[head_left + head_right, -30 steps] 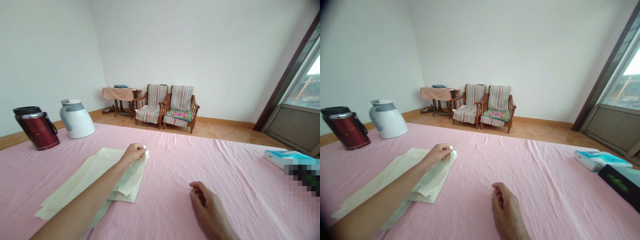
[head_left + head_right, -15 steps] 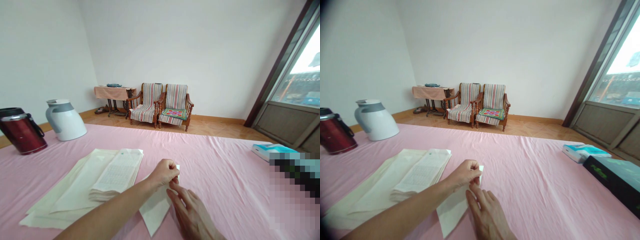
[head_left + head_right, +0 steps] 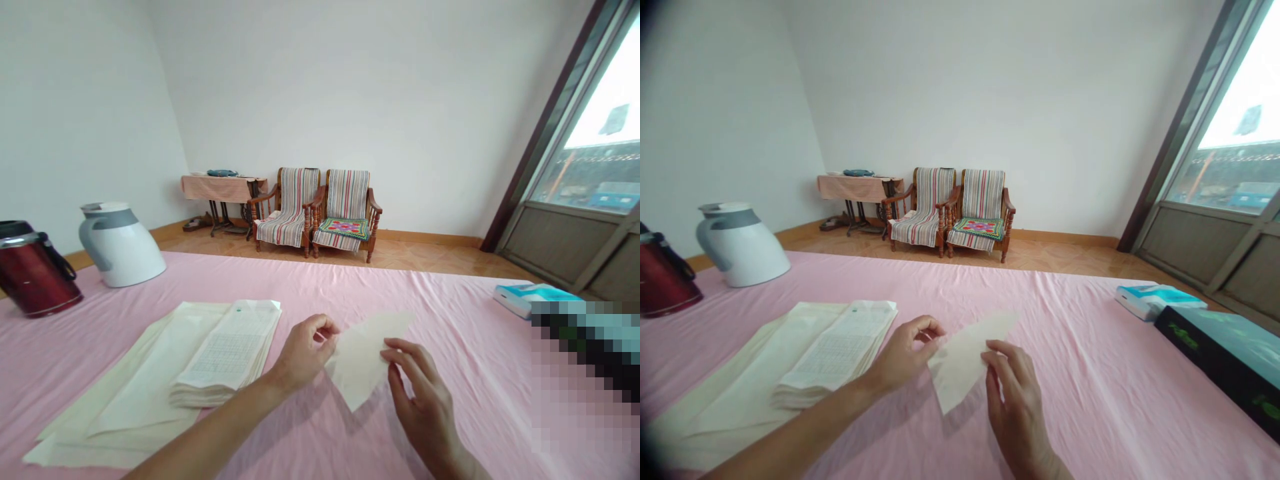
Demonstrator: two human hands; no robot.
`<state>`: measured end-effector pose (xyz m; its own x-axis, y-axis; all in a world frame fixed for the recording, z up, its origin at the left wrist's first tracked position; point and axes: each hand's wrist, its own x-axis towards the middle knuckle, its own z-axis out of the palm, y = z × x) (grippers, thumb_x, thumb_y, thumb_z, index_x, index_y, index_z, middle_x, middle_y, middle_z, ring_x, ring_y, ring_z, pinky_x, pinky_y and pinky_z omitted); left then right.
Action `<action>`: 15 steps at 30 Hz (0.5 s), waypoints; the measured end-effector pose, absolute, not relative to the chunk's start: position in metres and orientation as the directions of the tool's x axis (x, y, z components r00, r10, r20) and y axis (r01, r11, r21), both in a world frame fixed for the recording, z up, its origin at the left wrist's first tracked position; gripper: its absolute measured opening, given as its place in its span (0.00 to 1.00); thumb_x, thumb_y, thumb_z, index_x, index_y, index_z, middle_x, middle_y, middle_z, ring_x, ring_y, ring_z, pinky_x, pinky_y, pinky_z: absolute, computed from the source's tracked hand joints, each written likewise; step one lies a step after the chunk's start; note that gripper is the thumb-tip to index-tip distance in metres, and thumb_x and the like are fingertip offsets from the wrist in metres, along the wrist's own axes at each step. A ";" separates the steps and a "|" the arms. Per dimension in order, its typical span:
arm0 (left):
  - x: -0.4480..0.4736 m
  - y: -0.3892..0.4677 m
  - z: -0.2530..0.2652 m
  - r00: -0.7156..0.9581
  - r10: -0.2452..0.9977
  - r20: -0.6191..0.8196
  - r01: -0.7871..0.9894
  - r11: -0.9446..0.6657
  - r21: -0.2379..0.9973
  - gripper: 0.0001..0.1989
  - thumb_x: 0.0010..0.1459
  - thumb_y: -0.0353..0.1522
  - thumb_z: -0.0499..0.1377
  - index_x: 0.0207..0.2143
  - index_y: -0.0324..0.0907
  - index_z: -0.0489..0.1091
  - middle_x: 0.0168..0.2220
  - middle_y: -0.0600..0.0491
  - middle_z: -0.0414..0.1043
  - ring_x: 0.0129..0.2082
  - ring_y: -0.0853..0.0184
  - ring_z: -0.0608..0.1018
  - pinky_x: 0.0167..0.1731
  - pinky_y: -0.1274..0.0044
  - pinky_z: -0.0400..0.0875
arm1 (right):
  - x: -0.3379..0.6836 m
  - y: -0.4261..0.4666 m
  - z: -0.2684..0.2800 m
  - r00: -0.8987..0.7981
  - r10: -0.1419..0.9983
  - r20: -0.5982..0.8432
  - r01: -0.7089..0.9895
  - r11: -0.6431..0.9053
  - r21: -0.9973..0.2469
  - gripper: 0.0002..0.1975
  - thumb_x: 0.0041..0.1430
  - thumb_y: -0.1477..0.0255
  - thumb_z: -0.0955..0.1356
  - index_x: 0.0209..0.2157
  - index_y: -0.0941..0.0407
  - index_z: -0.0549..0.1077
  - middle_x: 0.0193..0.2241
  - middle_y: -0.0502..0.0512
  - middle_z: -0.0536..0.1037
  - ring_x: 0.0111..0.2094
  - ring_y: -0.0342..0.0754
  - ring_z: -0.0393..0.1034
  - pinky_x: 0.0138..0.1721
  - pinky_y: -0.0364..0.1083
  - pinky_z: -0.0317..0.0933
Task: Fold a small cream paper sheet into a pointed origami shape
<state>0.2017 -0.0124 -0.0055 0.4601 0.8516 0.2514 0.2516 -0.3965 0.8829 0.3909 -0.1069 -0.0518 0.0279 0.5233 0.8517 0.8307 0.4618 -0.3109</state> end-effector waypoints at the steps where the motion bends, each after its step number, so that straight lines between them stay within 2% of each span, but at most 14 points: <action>1: 0.200 -0.016 -0.007 0.486 0.839 0.247 0.251 -0.404 0.880 0.07 0.51 0.27 0.58 0.33 0.39 0.73 0.34 0.51 0.74 0.34 0.65 0.75 0.38 0.75 0.67 | 0.393 -0.107 -0.048 0.014 0.501 0.866 0.850 0.450 -0.274 0.11 0.63 0.82 0.62 0.42 0.55 0.70 0.42 0.59 0.72 0.45 0.49 0.69 0.44 0.49 0.64; 5: 0.202 -0.032 -0.018 0.622 0.760 0.187 0.212 -0.394 0.894 0.16 0.54 0.30 0.60 0.47 0.39 0.71 0.46 0.46 0.74 0.42 0.62 0.76 0.43 0.72 0.69 | 0.400 -0.113 -0.032 -0.055 0.385 0.921 0.924 0.368 -0.099 0.11 0.62 0.83 0.64 0.42 0.56 0.72 0.42 0.58 0.75 0.44 0.51 0.69 0.45 0.52 0.58; 9: 0.208 -0.039 -0.038 0.716 0.690 0.110 0.075 -0.233 0.970 0.25 0.55 0.39 0.64 0.52 0.38 0.66 0.49 0.42 0.71 0.46 0.59 0.75 0.45 0.69 0.69 | 0.405 -0.124 -0.023 -0.129 0.315 0.940 0.965 0.260 0.045 0.10 0.63 0.80 0.65 0.43 0.55 0.73 0.41 0.57 0.78 0.44 0.52 0.69 0.45 0.53 0.53; 12: 0.210 -0.038 -0.047 0.725 0.686 0.059 -0.061 -0.022 0.998 0.32 0.53 0.47 0.65 0.54 0.39 0.63 0.50 0.40 0.69 0.48 0.59 0.75 0.49 0.67 0.67 | 0.404 -0.130 -0.021 -0.171 0.320 0.932 0.963 0.254 0.089 0.12 0.64 0.79 0.63 0.45 0.54 0.73 0.42 0.56 0.78 0.46 0.52 0.70 0.45 0.52 0.54; 15: 0.209 -0.037 -0.044 0.693 0.720 0.025 -0.178 0.138 0.974 0.35 0.51 0.51 0.65 0.54 0.40 0.63 0.52 0.39 0.68 0.50 0.57 0.74 0.49 0.67 0.67 | 0.394 -0.129 -0.020 -0.285 0.400 0.871 0.928 0.343 0.147 0.15 0.64 0.79 0.60 0.46 0.51 0.73 0.42 0.54 0.79 0.46 0.51 0.71 0.44 0.51 0.58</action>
